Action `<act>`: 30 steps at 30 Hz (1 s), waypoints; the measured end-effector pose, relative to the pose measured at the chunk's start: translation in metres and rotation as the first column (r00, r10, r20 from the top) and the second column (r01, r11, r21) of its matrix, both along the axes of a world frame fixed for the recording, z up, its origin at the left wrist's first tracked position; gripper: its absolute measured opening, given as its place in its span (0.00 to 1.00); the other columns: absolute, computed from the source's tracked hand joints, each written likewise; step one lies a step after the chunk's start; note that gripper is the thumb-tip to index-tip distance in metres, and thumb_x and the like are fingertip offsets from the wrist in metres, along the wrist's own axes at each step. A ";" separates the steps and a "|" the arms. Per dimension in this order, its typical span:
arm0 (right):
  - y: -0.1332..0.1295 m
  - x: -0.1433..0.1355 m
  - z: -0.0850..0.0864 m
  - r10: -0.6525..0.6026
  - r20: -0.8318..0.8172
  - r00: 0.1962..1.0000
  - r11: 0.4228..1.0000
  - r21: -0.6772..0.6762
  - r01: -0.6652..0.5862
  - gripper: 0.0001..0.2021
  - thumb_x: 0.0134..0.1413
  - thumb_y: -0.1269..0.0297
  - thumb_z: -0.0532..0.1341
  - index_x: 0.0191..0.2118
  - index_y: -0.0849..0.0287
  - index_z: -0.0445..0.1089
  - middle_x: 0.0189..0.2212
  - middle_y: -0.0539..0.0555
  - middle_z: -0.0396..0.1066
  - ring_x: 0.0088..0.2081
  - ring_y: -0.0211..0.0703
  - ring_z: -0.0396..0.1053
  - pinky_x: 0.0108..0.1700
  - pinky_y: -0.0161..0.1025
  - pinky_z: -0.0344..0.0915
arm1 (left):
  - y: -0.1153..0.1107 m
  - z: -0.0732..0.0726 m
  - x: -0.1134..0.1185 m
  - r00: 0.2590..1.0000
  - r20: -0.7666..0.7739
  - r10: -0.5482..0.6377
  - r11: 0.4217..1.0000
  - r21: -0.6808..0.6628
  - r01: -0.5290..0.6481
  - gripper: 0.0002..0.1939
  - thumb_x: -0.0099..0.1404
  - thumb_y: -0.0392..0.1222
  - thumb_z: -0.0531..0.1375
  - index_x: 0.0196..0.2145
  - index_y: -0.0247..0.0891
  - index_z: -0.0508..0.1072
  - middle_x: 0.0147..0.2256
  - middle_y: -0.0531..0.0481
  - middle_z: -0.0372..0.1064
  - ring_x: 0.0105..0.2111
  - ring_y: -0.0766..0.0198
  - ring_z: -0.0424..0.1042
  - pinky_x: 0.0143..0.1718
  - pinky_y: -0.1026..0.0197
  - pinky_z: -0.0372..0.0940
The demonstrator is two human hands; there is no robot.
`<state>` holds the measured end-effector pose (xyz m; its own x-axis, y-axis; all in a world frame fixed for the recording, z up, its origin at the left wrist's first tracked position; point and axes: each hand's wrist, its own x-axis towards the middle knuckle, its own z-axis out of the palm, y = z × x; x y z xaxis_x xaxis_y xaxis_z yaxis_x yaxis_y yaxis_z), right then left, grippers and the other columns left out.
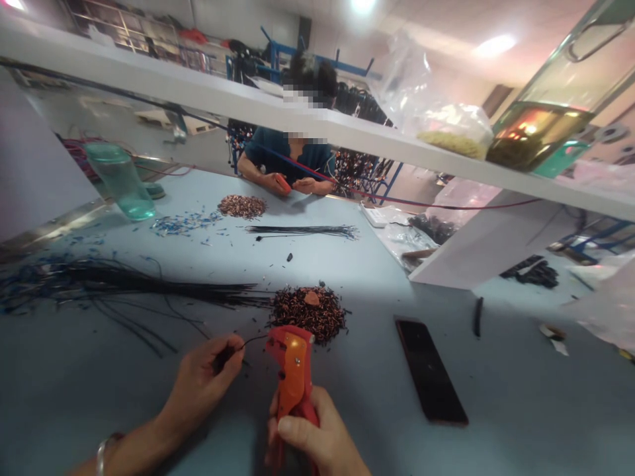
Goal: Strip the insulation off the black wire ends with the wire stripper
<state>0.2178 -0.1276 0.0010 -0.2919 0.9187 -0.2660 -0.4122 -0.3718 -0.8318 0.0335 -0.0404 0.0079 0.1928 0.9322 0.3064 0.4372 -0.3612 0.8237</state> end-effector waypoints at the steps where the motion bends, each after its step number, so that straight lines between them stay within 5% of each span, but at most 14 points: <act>1: -0.001 -0.001 0.000 -0.013 0.016 1.000 1.000 -0.013 0.013 0.22 0.43 0.50 0.69 0.36 0.64 0.67 0.24 0.51 0.70 0.22 0.38 0.70 0.27 0.36 0.67 | 0.000 0.000 0.000 1.000 0.007 0.005 1.000 0.002 -0.005 0.09 0.58 0.39 0.54 0.22 0.39 0.68 0.18 0.56 0.63 0.19 0.68 0.63 0.21 0.69 0.59; 7: -0.002 -0.007 -0.014 -0.108 0.069 0.992 0.994 0.008 0.108 0.22 0.42 0.46 0.68 0.24 0.59 0.61 0.10 0.41 0.57 0.10 0.30 0.55 0.11 0.27 0.53 | -0.001 -0.004 -0.001 0.999 -0.032 -0.006 0.998 0.061 0.008 0.08 0.60 0.38 0.54 0.26 0.39 0.71 0.21 0.54 0.69 0.22 0.65 0.68 0.24 0.67 0.63; 11: -0.002 -0.011 -0.018 -0.118 0.102 0.988 0.993 0.000 0.119 0.22 0.40 0.46 0.68 0.23 0.58 0.60 0.09 0.40 0.55 0.09 0.29 0.53 0.10 0.27 0.52 | -0.004 -0.008 -0.002 0.997 -0.076 -0.028 0.970 0.238 0.045 0.13 0.60 0.35 0.57 0.43 0.40 0.73 0.40 0.46 0.75 0.40 0.57 0.73 0.45 0.57 0.66; 14: -0.005 -0.015 -0.014 -0.103 0.107 0.989 0.993 -0.050 0.109 0.24 0.38 0.44 0.69 0.25 0.57 0.59 0.10 0.40 0.55 0.10 0.28 0.52 0.12 0.27 0.52 | -0.008 -0.010 -0.002 0.994 -0.072 -0.083 0.951 0.292 0.101 0.17 0.61 0.34 0.58 0.48 0.41 0.70 0.43 0.46 0.76 0.43 0.56 0.73 0.50 0.54 0.63; 22: -0.014 -0.018 -0.011 -0.054 0.121 0.991 0.983 -0.168 0.074 0.27 0.39 0.46 0.71 0.34 0.59 0.60 0.14 0.43 0.66 0.15 0.33 0.63 0.18 0.30 0.56 | -0.008 -0.010 0.000 0.979 0.100 -0.176 0.982 -0.053 0.182 0.10 0.68 0.40 0.51 0.38 0.39 0.72 0.29 0.52 0.73 0.28 0.65 0.71 0.30 0.67 0.65; 30: -0.001 -0.012 -0.011 0.022 -0.092 0.995 0.999 -0.039 -0.026 0.24 0.45 0.52 0.69 0.42 0.66 0.68 0.30 0.58 0.76 0.29 0.45 0.76 0.32 0.40 0.69 | -0.004 -0.008 0.000 0.987 0.147 -0.067 0.972 -0.214 0.098 0.12 0.65 0.46 0.55 0.31 0.36 0.73 0.22 0.55 0.66 0.23 0.67 0.64 0.24 0.68 0.60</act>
